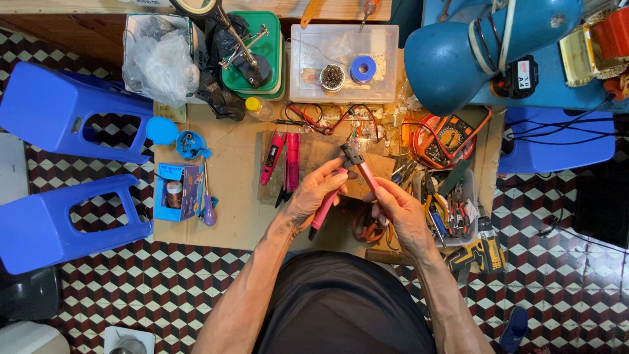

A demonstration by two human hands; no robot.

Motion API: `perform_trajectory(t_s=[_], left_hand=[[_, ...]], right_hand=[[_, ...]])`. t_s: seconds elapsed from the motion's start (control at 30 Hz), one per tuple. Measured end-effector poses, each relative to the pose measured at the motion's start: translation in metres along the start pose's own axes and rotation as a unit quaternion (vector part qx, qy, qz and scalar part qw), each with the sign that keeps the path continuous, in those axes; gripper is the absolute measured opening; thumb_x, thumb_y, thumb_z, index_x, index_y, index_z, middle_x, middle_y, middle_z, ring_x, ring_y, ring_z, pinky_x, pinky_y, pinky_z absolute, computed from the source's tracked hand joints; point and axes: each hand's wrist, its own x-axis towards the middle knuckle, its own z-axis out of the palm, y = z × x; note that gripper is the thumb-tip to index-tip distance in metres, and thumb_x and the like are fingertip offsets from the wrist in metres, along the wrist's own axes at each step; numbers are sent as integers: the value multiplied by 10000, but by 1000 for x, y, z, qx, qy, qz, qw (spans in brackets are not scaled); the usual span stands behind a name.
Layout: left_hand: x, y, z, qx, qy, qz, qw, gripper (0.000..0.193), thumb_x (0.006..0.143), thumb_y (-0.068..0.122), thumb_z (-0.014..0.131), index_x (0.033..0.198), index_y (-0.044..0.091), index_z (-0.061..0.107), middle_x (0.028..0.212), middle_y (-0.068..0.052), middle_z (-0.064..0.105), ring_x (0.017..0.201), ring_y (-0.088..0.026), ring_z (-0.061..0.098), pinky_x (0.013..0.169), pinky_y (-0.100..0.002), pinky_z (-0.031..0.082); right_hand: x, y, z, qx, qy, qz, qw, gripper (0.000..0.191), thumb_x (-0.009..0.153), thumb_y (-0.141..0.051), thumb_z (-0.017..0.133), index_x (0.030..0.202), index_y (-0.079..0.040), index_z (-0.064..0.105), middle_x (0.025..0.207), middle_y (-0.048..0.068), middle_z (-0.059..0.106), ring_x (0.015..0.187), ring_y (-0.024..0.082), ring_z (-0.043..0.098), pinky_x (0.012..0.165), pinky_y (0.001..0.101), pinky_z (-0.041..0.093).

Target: The person uses a soldering iron and pliers to work on a small green circuit board, repeatedly heating and adjusting components. The person briefly drops a tool, retrieves it, and continues soldering.

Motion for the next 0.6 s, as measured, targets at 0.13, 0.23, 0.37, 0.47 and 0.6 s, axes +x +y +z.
perform_trajectory(t_s=[0.13,0.23,0.37,0.47,0.6], left_hand=[[-3,6,3,59,12,-9,998,685,1018,268,646,1588,11,366,1111,-77,593,892,-85,595,744,-229,509],[-6,11,5,59,0,7,998,647,1003,265,645,1571,36,435,1162,-36,607,957,-72,622,786,-219,514],[-7,13,8,55,9,18,998,585,991,260,637,1520,74,471,1205,-25,657,978,-81,633,785,-219,508],[-5,14,7,43,12,28,999,553,1006,257,630,1505,62,498,1220,-26,660,1009,-90,645,791,-223,509],[-3,11,7,0,-5,40,999,542,1018,263,628,1504,71,484,1286,-9,646,1054,-85,640,805,-224,512]], right_hand=[[1,1,-4,-24,7,-7,1000,443,1011,-259,590,1396,-41,617,1053,30,731,848,61,621,744,212,500],[0,0,-4,-50,23,-21,998,451,996,-234,619,1406,-45,613,1071,39,738,879,70,634,780,216,513],[-4,-1,-3,-69,33,-11,997,466,979,-219,654,1411,-48,625,1048,38,734,831,61,613,707,217,485],[-6,-2,-1,-44,9,-7,999,481,963,-224,676,1407,-46,629,1017,35,742,743,59,576,633,216,464],[-10,-1,4,-60,15,-9,998,492,938,-242,700,1391,-60,635,957,19,746,676,52,552,577,212,452]])
